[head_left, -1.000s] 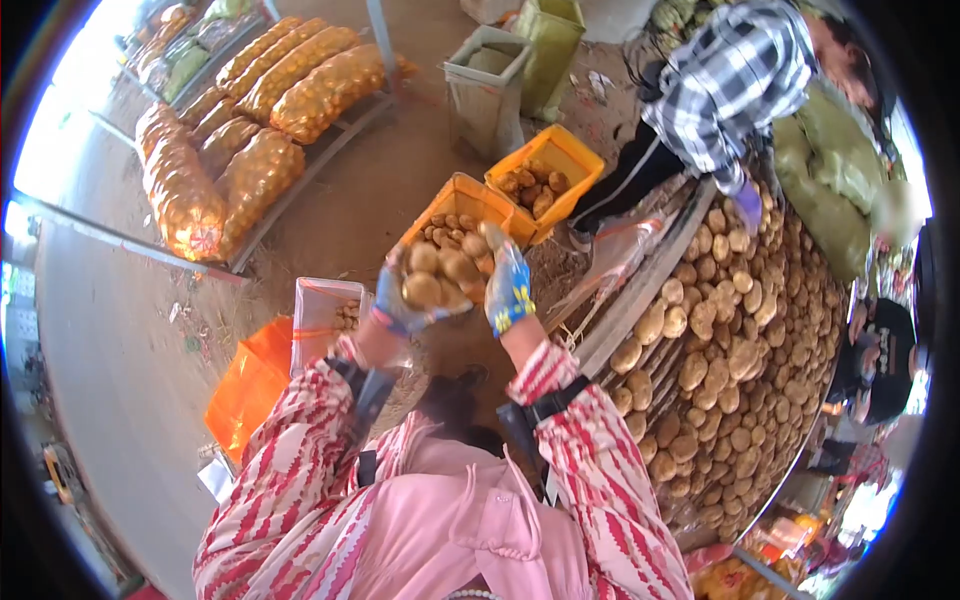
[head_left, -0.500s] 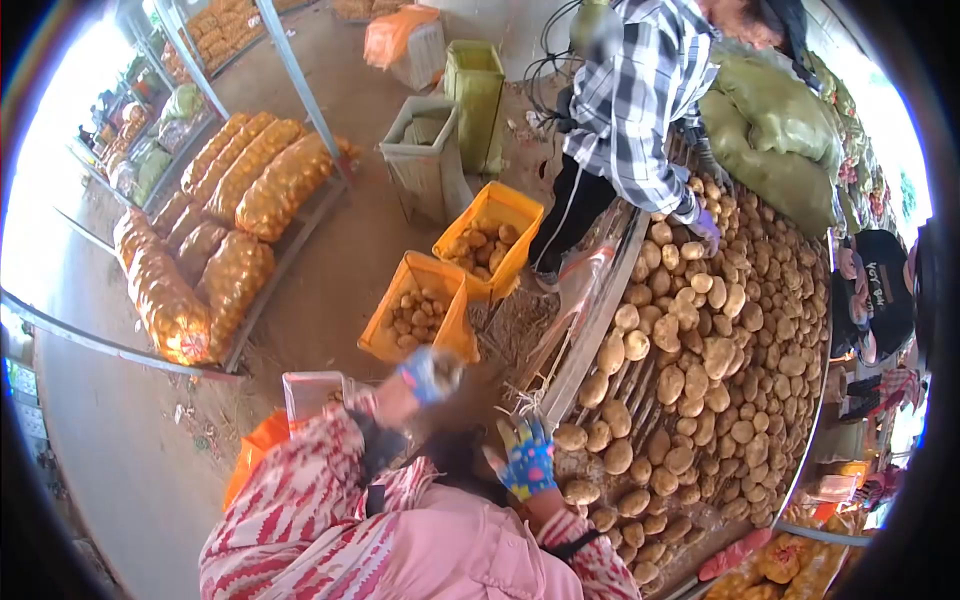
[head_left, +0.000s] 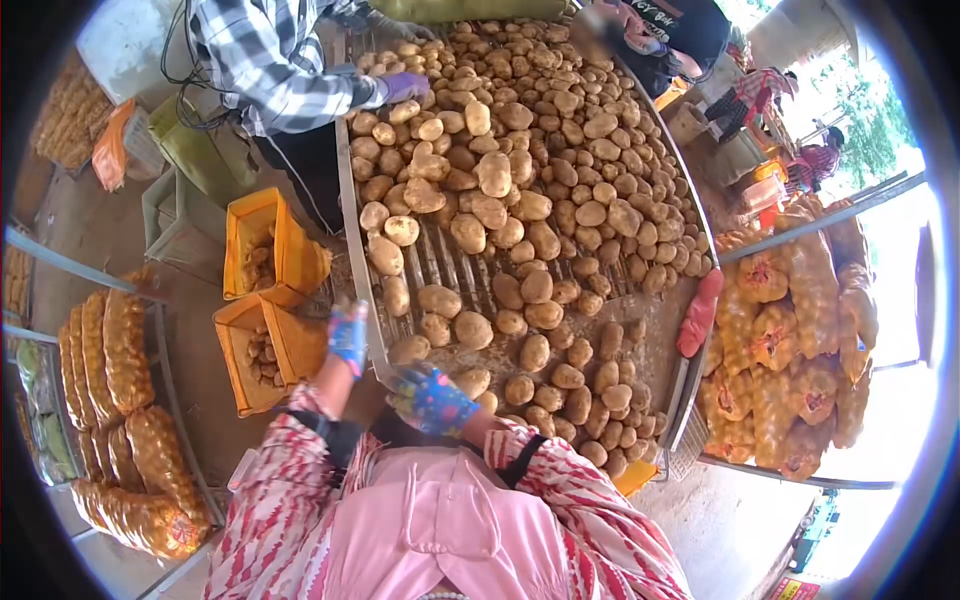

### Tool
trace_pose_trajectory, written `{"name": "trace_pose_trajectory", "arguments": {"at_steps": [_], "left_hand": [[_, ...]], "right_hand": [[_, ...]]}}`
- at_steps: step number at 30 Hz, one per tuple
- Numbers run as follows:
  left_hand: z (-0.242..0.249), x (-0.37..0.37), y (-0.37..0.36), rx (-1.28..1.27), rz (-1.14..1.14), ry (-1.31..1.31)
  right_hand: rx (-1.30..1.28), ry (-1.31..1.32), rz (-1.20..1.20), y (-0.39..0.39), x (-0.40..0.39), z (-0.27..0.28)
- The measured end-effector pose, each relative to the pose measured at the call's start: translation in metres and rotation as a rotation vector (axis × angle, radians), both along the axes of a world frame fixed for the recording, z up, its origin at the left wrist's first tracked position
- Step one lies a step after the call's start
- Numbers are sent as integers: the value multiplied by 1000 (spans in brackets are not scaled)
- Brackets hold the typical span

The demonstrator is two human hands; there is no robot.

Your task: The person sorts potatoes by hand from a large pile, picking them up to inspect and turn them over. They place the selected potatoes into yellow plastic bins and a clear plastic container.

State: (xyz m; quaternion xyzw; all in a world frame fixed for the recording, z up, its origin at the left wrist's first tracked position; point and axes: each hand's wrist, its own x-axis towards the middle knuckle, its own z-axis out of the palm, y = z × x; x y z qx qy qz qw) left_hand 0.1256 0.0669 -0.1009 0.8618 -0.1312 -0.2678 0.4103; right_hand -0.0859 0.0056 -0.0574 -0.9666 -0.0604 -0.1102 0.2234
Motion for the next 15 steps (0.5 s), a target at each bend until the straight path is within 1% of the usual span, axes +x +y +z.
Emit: {"name": "trace_pose_trajectory", "arguments": {"at_steps": [1,2,4,5,6,7,8,10,11,13,14,15], "left_hand": [[22,-27,-18,25,113,166],[-17,-38,-20,119,79,-165],[-20,-43,-24,217,124,-127],[-15,-46,-22,255,110,-134],[-1,-49,-27,275,99,-142],[5,-51,-30,220,97,-164],[11,-52,-33,191,102,-172],[21,-55,-39,155,112,-186],[26,-57,-41,156,118,-188],[34,-60,-43,177,142,-182],[38,-61,-44,192,157,-177],[42,-62,-45,218,170,-169]], "right_hand": [[43,-25,-90,-12,-6,6],[39,-41,-91,-34,-11,12],[0,-38,-346,-85,-20,27],[-18,-58,-353,-99,-21,27],[-89,-127,-494,-121,-21,25],[-172,-212,-634,-151,-18,27],[-216,-253,-641,-178,-13,25],[-200,298,-818,-211,-4,15],[-214,271,-828,-222,1,19],[-66,619,-819,-238,11,29],[-71,602,-817,-246,14,35],[-84,622,-758,-249,15,41]]}}
